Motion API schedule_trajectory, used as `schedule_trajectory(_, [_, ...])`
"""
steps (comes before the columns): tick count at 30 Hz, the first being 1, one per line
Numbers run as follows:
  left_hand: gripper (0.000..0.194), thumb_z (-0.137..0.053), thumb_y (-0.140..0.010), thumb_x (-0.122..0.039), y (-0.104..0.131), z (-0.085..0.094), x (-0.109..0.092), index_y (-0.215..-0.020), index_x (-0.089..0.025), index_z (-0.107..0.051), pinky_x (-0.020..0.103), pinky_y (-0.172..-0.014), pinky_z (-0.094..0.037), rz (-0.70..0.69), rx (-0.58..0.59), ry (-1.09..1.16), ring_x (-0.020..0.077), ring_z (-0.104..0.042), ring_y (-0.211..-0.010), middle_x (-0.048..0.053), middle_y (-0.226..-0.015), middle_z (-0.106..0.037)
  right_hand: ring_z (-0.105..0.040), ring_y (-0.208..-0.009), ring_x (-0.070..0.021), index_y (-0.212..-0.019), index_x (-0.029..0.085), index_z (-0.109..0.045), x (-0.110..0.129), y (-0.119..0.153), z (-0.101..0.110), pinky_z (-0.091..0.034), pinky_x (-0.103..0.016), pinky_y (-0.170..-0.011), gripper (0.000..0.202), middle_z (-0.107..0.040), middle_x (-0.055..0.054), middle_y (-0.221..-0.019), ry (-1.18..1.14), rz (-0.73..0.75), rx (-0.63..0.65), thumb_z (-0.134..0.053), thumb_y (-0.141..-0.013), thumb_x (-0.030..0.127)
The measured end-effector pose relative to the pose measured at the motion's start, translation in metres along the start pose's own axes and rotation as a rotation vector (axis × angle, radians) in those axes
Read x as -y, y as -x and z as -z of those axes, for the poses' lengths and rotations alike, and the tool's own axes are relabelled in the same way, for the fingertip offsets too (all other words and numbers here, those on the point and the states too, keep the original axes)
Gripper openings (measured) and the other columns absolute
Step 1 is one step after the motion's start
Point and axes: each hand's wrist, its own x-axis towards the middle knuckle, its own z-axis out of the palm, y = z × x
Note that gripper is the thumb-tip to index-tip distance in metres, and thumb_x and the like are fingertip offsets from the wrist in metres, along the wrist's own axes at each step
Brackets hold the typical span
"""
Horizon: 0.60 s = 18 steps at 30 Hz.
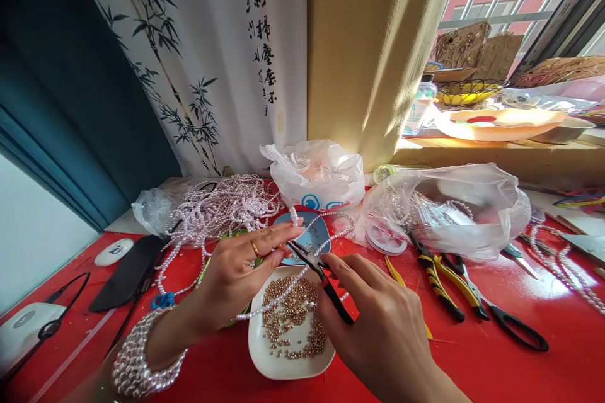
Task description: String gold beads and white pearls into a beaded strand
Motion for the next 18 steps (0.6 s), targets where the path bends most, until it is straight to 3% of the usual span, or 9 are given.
schedule_trajectory(9, [0.04, -0.052, -0.07, -0.003, 0.0001, -0.0018, 0.0009, -0.101, -0.026, -0.061, 0.037, -0.098, -0.034, 0.07, -0.01, 0.135, 0.0182, -0.051, -0.106, 0.002, -0.11, -0.06, -0.062, -0.059, -0.0192, -0.095, 0.016, -0.065, 0.0025, -0.0027, 0.0016, -0.047, -0.028, -0.047, 0.031, -0.067, -0.01, -0.079, 0.017, -0.002, 0.011, -0.043, -0.079, 0.031])
schedule_trajectory(18, [0.041, -0.045, -0.078, -0.008, 0.0019, -0.0014, 0.0048, -0.113, -0.027, -0.053, 0.032, -0.097, -0.035, -0.053, 0.047, -0.084, 0.0142, -0.049, -0.11, -0.001, -0.117, -0.055, -0.061, -0.053, -0.0182, -0.09, 0.014, -0.065, 0.0018, -0.0016, 0.0017, -0.043, -0.027, -0.043, 0.029, -0.067, -0.009, -0.072, 0.041, 0.019, -0.005, -0.044, -0.079, 0.03])
